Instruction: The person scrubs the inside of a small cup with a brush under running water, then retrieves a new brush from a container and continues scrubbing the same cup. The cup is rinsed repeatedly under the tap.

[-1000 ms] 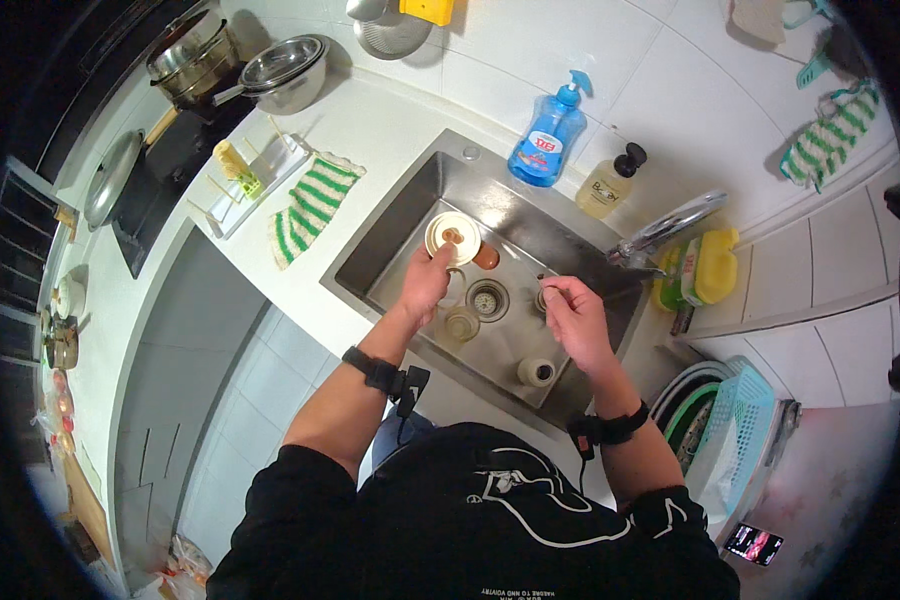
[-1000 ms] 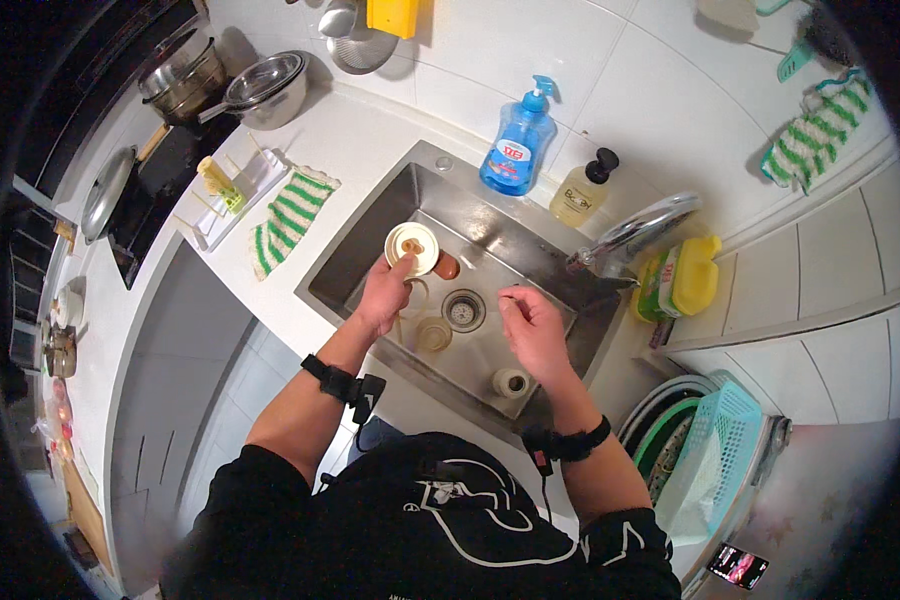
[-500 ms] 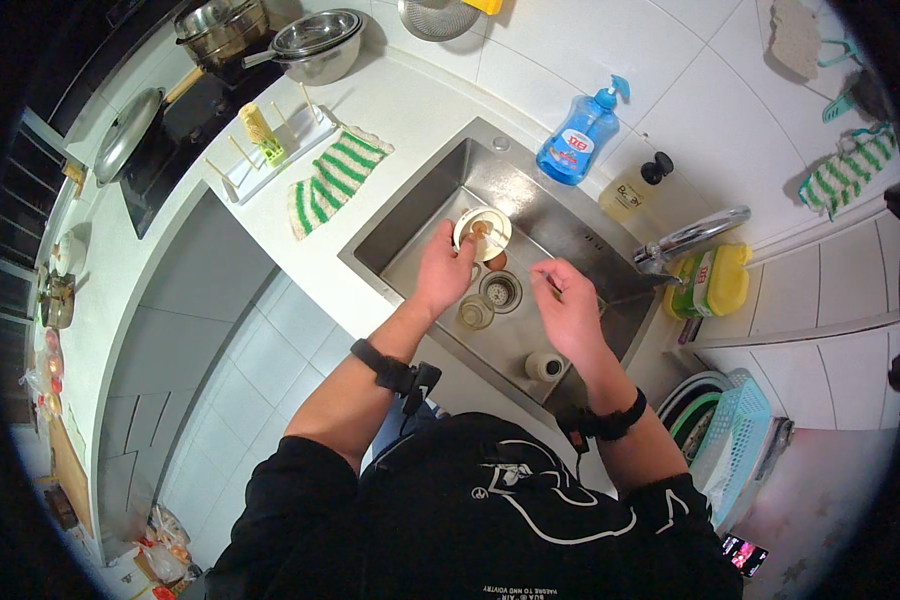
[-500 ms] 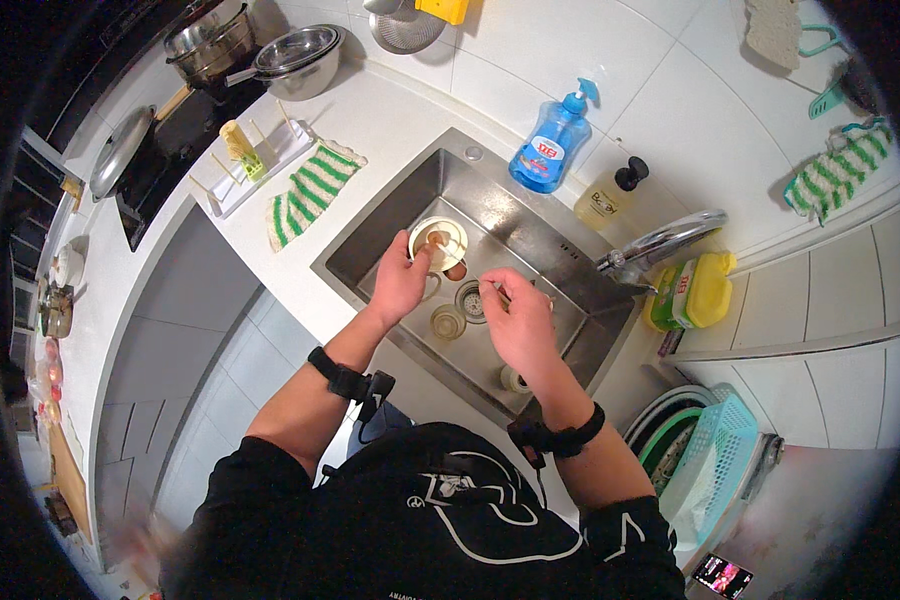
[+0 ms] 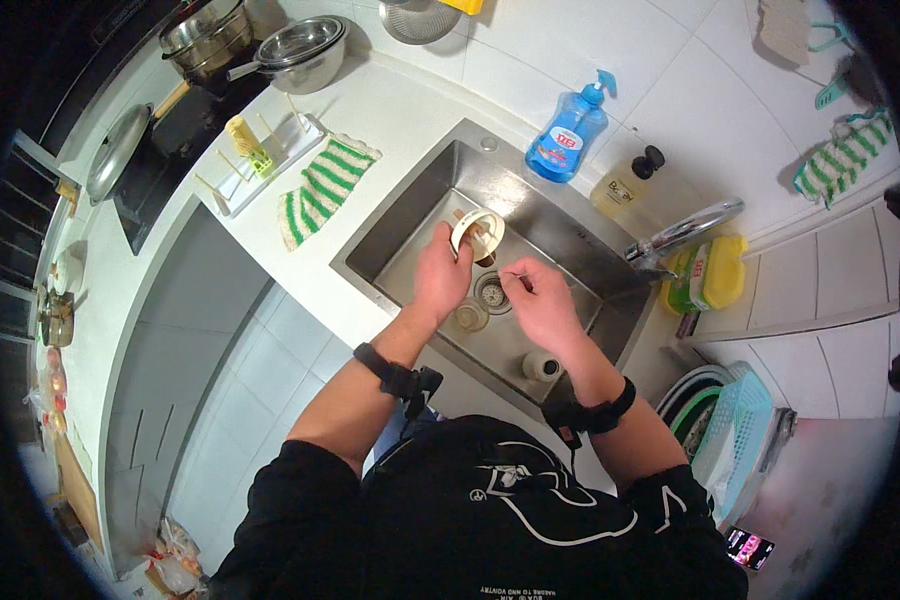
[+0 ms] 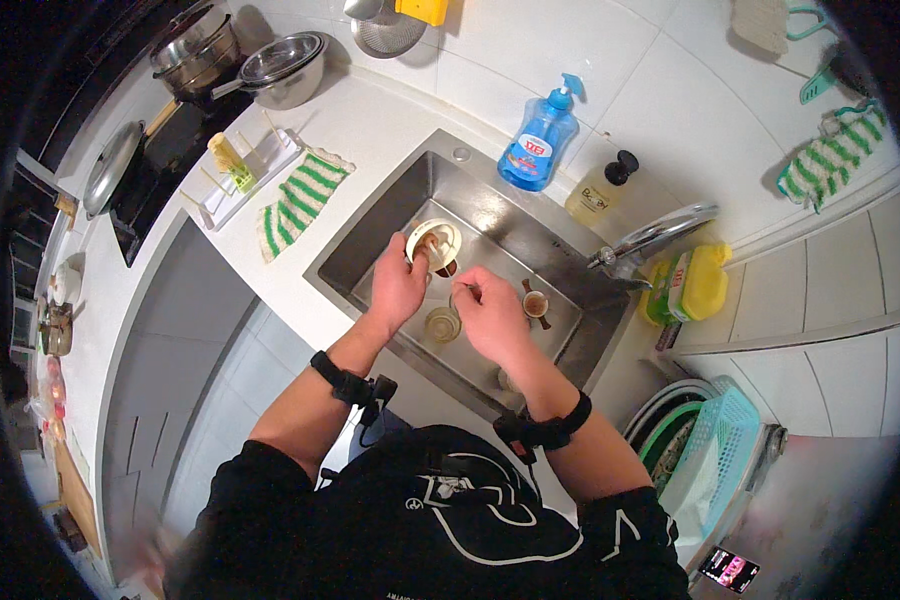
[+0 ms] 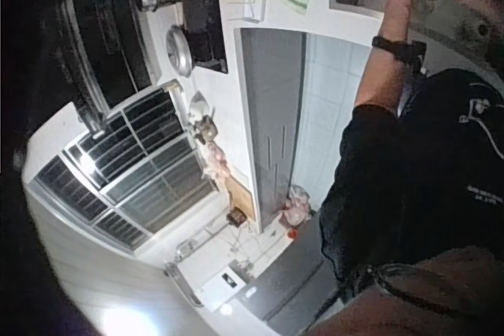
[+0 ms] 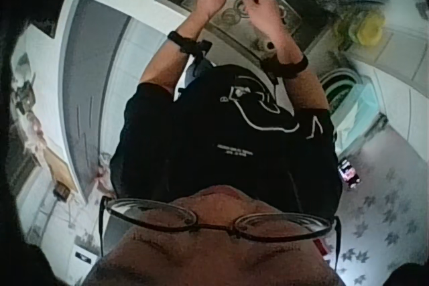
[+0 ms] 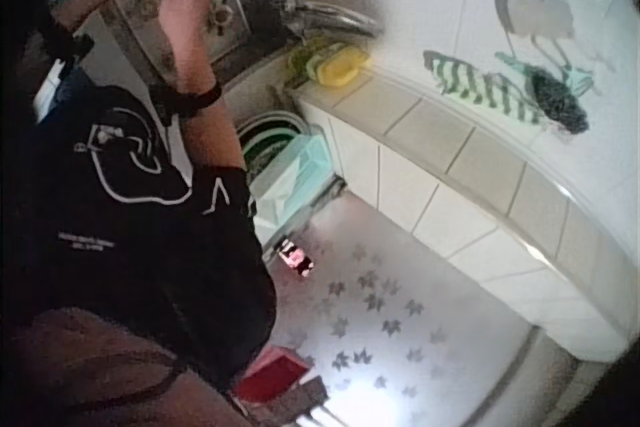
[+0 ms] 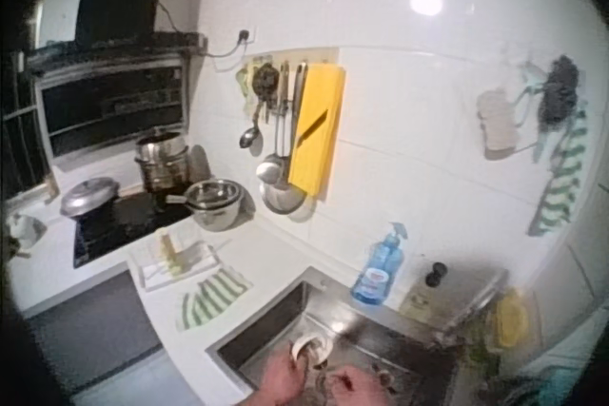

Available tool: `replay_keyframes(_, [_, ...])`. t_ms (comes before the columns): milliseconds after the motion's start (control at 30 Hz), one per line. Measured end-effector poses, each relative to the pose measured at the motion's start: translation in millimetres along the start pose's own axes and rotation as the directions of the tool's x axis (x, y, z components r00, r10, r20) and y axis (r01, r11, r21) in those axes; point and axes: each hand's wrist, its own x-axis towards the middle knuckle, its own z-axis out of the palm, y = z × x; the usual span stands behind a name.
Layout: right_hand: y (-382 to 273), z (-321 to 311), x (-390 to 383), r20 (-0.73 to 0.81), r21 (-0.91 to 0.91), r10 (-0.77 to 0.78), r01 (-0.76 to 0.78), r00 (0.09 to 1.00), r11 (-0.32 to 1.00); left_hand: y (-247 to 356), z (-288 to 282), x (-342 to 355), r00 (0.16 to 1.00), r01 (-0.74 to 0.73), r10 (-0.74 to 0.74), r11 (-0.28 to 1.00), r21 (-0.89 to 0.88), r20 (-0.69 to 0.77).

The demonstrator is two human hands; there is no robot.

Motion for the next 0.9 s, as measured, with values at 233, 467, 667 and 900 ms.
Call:
replay_keyframes(233, [7.9,-4.3,18.8,0.014,0.114,0.103,-0.103,0.995,0.988,11.7,4.9,-2.8,0.987,-0.058,0.047,0.996,0.07,0.151])
replay_keyframes(467, [22.6,-9.3,16.4,0.084,0.36,0.195,-0.213,0.977,0.908,1.9,4.5,3.7,0.976,-0.11,0.1,0.993,0.044,0.192])
replay_keyframes(667, [21.3,-12.8,17.9,0.187,0.431,0.26,-0.317,0.947,0.845,1.2,9.7,4.2,0.993,-0.016,0.009,0.998,0.059,0.117])
replay_keyframes(900, [0.4,-17.6,13.1,0.222,0.6,0.27,-0.35,0.937,0.72,11.2,10.4,5.6,0.999,-0.013,0.009,0.997,0.071,0.047])
